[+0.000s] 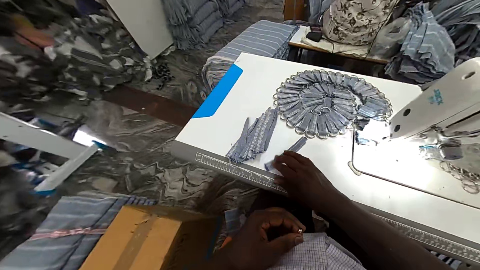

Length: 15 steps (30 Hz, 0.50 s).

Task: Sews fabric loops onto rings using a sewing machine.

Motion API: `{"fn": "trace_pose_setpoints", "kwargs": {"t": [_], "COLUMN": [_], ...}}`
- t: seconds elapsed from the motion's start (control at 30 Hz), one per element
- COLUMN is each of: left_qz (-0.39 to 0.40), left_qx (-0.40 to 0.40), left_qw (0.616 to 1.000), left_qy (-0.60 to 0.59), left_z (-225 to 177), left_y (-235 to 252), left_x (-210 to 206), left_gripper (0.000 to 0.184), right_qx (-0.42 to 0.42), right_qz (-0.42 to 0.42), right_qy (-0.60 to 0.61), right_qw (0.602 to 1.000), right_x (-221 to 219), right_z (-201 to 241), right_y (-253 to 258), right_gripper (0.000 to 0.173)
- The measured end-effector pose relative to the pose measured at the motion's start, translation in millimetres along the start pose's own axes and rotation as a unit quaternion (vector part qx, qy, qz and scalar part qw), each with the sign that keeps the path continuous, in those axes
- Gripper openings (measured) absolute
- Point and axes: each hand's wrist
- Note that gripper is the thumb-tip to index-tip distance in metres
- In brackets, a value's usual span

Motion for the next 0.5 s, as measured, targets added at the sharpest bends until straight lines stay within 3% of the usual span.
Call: {"fn": "trace_pose_setpoints", "kwargs": {"t": [0.17, 0.23, 0.3, 0.37, 0.5], "left_qz": [-0.052, -0.053, -0.044, -0.030, 0.010], "left_qx": [0.015, 0.025, 0.028, 0.027, 0.014], "left_qw": [0.998, 0.998, 0.998, 0.999, 1.000], "left_qy": [0.021, 0.023, 0.022, 0.017, 0.021], "left_z": [5.7, 9.2, 12.3, 15.6, 10.7], "left_y": [-8.7, -9.2, -8.4, -6.3, 3.7], "left_x": [9.8, 8.1, 5.2, -1.2, -13.9], "left_gripper": [0.015, 0.015, 0.016, 0.017, 0.019], "right_qx": [-0.004, -0.073, -0.200, -0.300, -0.337], "right_qz": [-0.057, -0.128, -0.199, -0.190, -0.088], "right_qy": [0.081, 0.106, 0.074, 0.038, 0.037], "right_qw": [0.995, 0.983, 0.957, 0.934, 0.937], "right_x": [27.9, 36.3, 43.8, 45.8, 34.6], "right_z": [-26.8, -33.1, -36.7, -43.6, -48.2], "right_y": [-55.4, -70.3, -67.4, -53.6, -12.6], "right_gripper": [0.028, 0.022, 0.021, 0.028, 0.035]}}
Point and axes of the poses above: each hand's wrist, its own y-axis towards the middle knuckle, its own x-axis out of the back of the hand, z = x × y, and after that the axes turned 2 degrees about x, right-handed
